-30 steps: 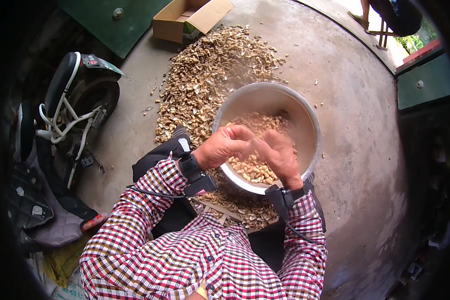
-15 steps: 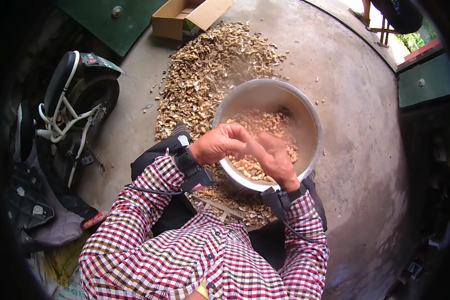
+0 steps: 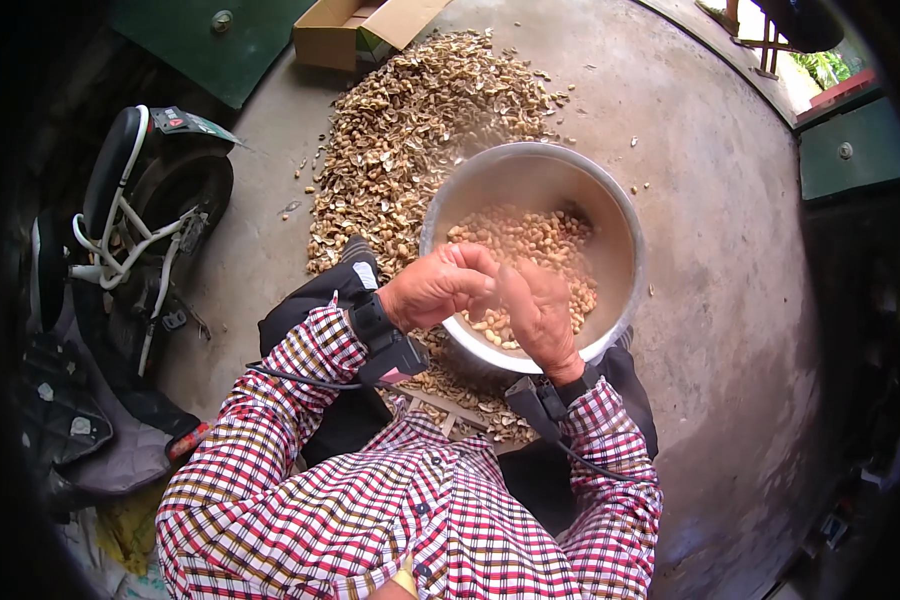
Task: The person sits on the floor and peels peanuts by hand, removing the outer shells and placing the kernels into a metal bowl. Shells accumulate on the floor beside the bowl as the person continues the task.
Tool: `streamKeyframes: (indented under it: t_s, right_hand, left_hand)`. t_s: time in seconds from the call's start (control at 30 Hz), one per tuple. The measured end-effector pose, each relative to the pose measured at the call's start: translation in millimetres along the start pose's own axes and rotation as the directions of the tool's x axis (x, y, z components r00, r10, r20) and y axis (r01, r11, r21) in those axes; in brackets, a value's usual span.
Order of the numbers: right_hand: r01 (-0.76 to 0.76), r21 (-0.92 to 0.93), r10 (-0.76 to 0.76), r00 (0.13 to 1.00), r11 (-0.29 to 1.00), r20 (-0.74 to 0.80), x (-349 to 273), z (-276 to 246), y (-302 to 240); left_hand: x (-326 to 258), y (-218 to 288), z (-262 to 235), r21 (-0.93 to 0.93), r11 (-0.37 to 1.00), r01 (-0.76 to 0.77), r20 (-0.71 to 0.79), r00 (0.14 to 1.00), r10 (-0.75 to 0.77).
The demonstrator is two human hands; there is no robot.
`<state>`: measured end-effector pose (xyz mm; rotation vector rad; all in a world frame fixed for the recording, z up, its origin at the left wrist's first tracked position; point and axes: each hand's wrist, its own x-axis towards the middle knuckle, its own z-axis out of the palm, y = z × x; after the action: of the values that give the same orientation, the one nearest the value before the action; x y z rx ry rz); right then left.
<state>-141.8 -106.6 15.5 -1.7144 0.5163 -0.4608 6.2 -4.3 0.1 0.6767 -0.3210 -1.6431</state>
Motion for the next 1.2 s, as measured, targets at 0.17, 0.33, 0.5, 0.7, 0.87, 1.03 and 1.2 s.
streamKeyframes:
  t_s: [0.17, 0.33, 0.5, 0.7, 0.87, 1.03, 1.2]
  right_hand:
    - [-0.124, 0.189, 0.137, 0.989, 0.974, -0.058, 10.1, -3.4, 4.0]
    - [-0.007, 0.039, 0.005, 0.999, 0.999, 0.039, 14.1, -8.7, 5.9]
    - [-0.047, 0.026, 0.046, 0.998, 0.999, 0.05, 11.9, -8.4, -2.4]
    - [-0.03, 0.02, 0.032, 0.998, 0.999, -0.056, 5.9, -2.4, 1.0]
    - [-0.038, -0.025, 0.034, 0.985, 0.999, -0.168, 4.4, -1.8, 2.2]
    - [-0.089, 0.002, 0.086, 0.961, 0.996, -0.261, 3.7, -6.1, -0.1]
    - [-0.062, 0.54, 0.216, 0.95, 0.839, -0.227, 3.7, -15.5, 11.3]
  left_hand:
    - [1.4, 4.9, 13.8, 0.067, 0.998, 0.009, -0.189, 0.982, 0.004]
    - [1.2, 3.3, 12.3, 0.188, 0.982, 0.034, -0.136, 0.991, -0.008]
    - [2.4, 8.2, 13.5, 0.177, 0.981, 0.082, -0.091, 0.994, -0.066]
    - [6.7, -7.0, 13.0, 0.052, 0.999, 0.014, -0.106, 0.994, -0.009]
    - [12.6, -13.8, 19.1, -0.071, 0.997, 0.027, -0.098, 0.995, -0.034]
    - [21.5, -22.1, 20.5, -0.161, 0.987, -0.003, -0.057, 0.998, -0.006]
    - [28.4, -17.9, 26.4, -0.163, 0.984, -0.068, -0.051, 0.997, 0.06]
